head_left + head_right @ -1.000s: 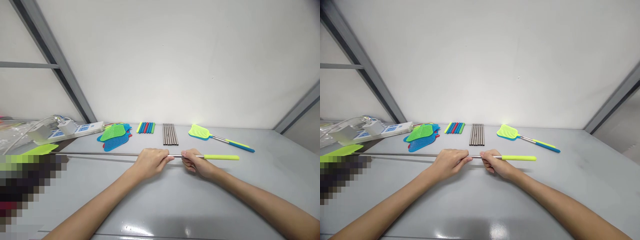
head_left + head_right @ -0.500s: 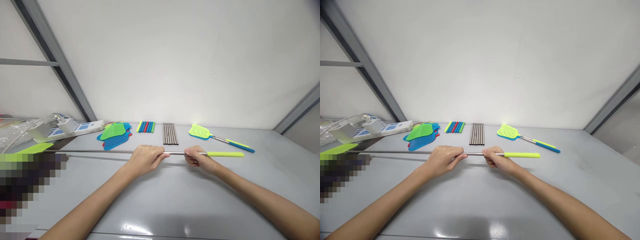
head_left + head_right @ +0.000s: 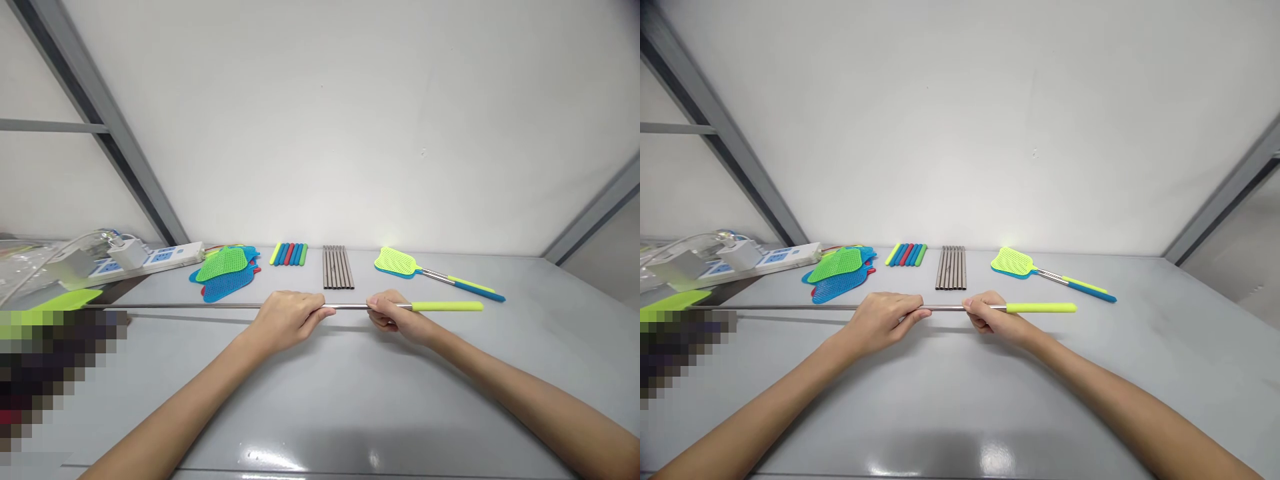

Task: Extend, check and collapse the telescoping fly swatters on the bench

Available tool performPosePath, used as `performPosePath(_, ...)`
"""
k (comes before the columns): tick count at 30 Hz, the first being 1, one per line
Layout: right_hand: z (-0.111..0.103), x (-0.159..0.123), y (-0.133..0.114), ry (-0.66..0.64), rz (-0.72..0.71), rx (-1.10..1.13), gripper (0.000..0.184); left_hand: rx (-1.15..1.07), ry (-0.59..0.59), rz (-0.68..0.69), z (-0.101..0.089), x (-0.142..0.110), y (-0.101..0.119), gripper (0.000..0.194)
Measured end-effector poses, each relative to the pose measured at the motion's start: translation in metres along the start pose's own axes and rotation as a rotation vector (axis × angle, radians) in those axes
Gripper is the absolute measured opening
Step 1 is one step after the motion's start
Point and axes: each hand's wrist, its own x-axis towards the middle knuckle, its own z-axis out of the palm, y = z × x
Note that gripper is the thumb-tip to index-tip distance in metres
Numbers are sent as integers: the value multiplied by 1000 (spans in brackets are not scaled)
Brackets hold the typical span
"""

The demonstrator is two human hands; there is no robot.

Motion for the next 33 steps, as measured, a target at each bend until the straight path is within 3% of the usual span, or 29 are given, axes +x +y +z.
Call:
performPosePath(19,-8,-2,5,40,-19,100,42,14,26,18,-1,1,1,36)
performPosePath(27,-3,-5,18,159,-31,281,38,-97,-12,-3,0,1,7,34)
performPosePath(33,-8,-1,23,406,-141,414,37,-177,-62,-122,-1,1,-9,35)
